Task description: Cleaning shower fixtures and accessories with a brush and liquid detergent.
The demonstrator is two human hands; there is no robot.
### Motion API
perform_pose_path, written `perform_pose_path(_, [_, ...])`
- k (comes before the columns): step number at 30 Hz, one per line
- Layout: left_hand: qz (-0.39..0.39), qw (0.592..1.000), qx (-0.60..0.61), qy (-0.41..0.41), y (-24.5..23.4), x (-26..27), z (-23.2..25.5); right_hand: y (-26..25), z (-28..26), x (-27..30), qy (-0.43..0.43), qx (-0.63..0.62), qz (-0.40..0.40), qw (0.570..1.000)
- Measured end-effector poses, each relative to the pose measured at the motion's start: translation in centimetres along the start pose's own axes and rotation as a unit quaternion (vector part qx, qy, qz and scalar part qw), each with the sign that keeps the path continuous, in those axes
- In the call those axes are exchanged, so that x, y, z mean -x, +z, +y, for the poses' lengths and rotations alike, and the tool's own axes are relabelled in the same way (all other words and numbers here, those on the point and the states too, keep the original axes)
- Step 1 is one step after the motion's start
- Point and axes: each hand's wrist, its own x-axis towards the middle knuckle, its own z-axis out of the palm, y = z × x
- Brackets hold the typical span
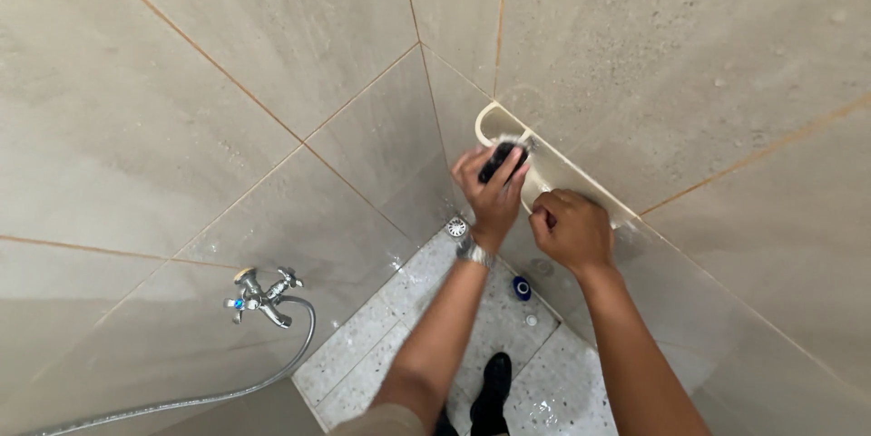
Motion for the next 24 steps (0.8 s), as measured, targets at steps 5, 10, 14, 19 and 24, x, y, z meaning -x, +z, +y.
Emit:
perform_pose_path(5, [-0.018,0.974,-0.065,0.217,0.8,-0.7,-4.1,0.3,0.4,0.7,0.001,0.003,-0.009,1.000])
perform_pose_path(10, [-0.036,0.973,-0.054,0.220,1.2,3.1,-8.5,0.1,0.2,-0.1,0.008,0.006,0.000,1.000])
perform_pose_path(14, [-0.006,0.968,-0.050,0.247,1.3,0.3,-6.5,0.5,0.4,0.1,0.023,-0.006,-0.014,1.000])
perform_pose_path(19, [-0.056,0.984,-0.045,0.161,2.9,8.4,-11.6,0.5,0.7,0.9,0.015,0.011,-0.012,1.000])
perform_pose_path(24, [0.033,0.989,-0.028,0.138,4.5,7.3,-10.2,0.9,0.6,0.2,0.031,0.011,-0.024,0.999])
